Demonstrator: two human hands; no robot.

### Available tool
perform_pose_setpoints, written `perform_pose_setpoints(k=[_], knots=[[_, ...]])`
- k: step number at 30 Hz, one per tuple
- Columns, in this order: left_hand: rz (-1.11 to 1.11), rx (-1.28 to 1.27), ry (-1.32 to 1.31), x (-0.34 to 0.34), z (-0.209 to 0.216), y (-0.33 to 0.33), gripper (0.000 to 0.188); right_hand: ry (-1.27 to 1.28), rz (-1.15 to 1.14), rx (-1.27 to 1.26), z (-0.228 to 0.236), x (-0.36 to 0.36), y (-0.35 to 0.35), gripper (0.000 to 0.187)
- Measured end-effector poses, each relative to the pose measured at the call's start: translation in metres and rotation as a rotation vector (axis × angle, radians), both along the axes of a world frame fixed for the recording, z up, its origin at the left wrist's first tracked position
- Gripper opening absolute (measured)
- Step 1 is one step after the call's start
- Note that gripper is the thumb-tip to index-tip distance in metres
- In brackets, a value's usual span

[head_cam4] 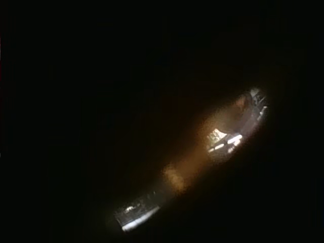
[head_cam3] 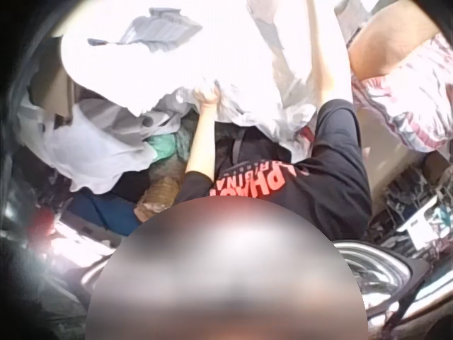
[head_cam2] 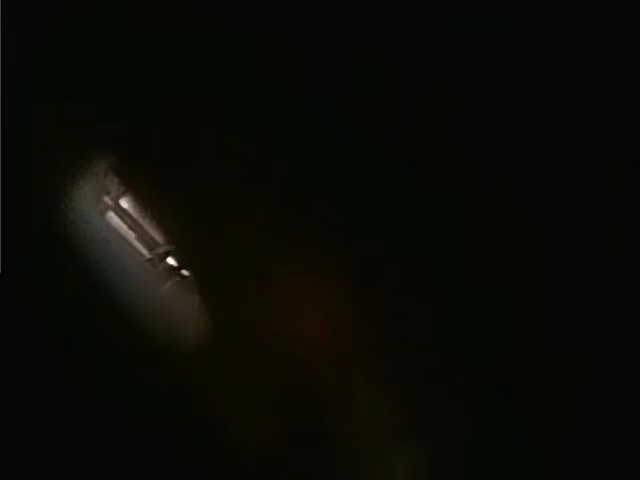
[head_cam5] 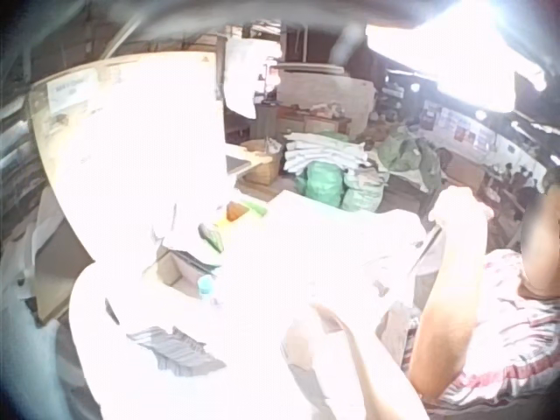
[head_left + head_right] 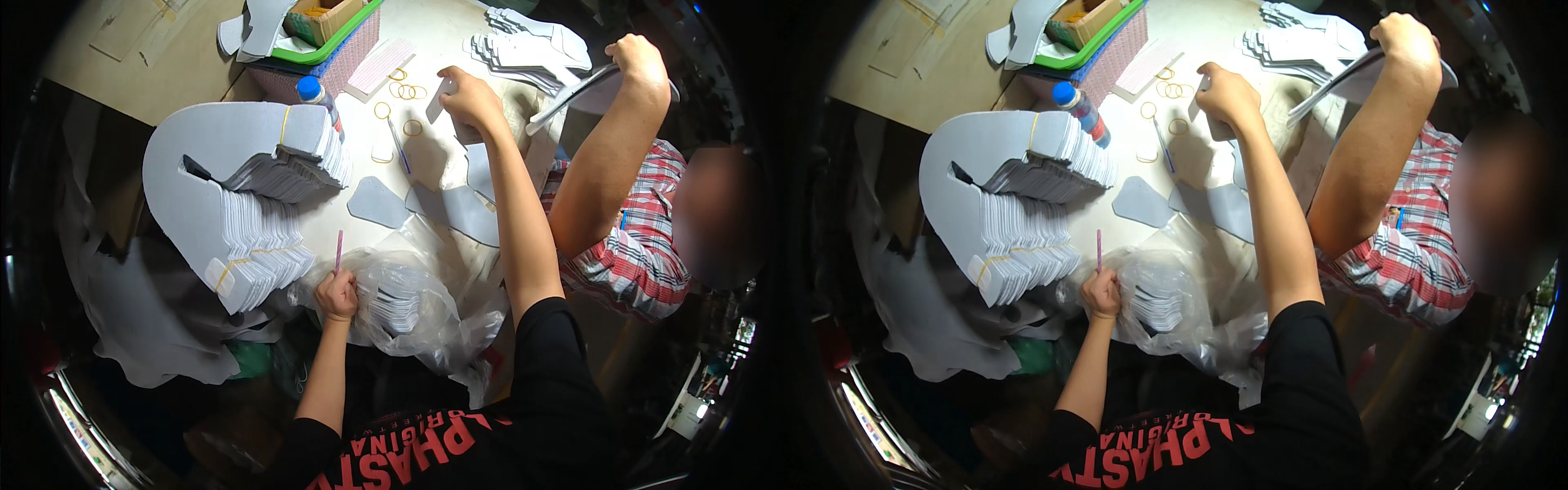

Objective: The person picks up and stacks fabric shoe parts on a table, then walks through the factory floor to another workstation. They pick up plastic bags containing parts, open them, and place the contents on the table while another worker sorts nearby.

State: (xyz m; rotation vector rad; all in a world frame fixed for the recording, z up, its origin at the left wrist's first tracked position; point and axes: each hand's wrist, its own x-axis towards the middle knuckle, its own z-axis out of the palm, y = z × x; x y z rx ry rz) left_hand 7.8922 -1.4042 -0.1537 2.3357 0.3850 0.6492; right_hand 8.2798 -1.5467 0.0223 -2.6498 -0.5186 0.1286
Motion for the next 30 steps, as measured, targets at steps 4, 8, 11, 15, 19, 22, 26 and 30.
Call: perform_pose_setpoints(k=[4, 8, 11, 15, 19, 22, 26, 30], knots=[[0.022, 0.031, -0.017, 0.001, -0.002, -0.001, 0.012, 0.191, 0.043, 0.546, 0.004, -0.093, -0.042, 0.049], [0.08, -0.02, 0.005, 0.0, 0.005, -0.006, 0.011, 0.701, 0.128, 0.859, 0.002, -0.242, -0.105, 0.042], [0.114, -0.108, -0.005, 0.002, 0.017, -0.012, 0.013, 0.394, 0.043, 0.53, -0.001, -0.322, -0.126, 0.038], [0.158, -0.5, -0.029, 0.001, 0.035, -0.028, 0.015, 0.384, -0.055, 0.306, -0.011, -0.344, -0.134, 0.025], [0.11, -1.033, -0.272, -0.032, 0.072, -0.033, 0.019, 0.444, -0.064, 0.654, -0.022, -0.337, -0.135, 0.012], [0.004, -1.547, -0.302, -0.082, 0.126, -0.03, 0.021, 0.664, -0.062, 0.876, -0.017, -0.351, -0.132, 0.011], [-0.087, -1.412, -0.198, -0.123, 0.201, -0.035, 0.022, 0.816, -0.091, 0.755, 0.008, -0.367, -0.117, 0.024], [-0.008, -1.268, -0.25, -0.155, 0.252, -0.037, 0.021, 0.562, 0.18, 0.349, 0.044, -0.375, -0.104, 0.034]])
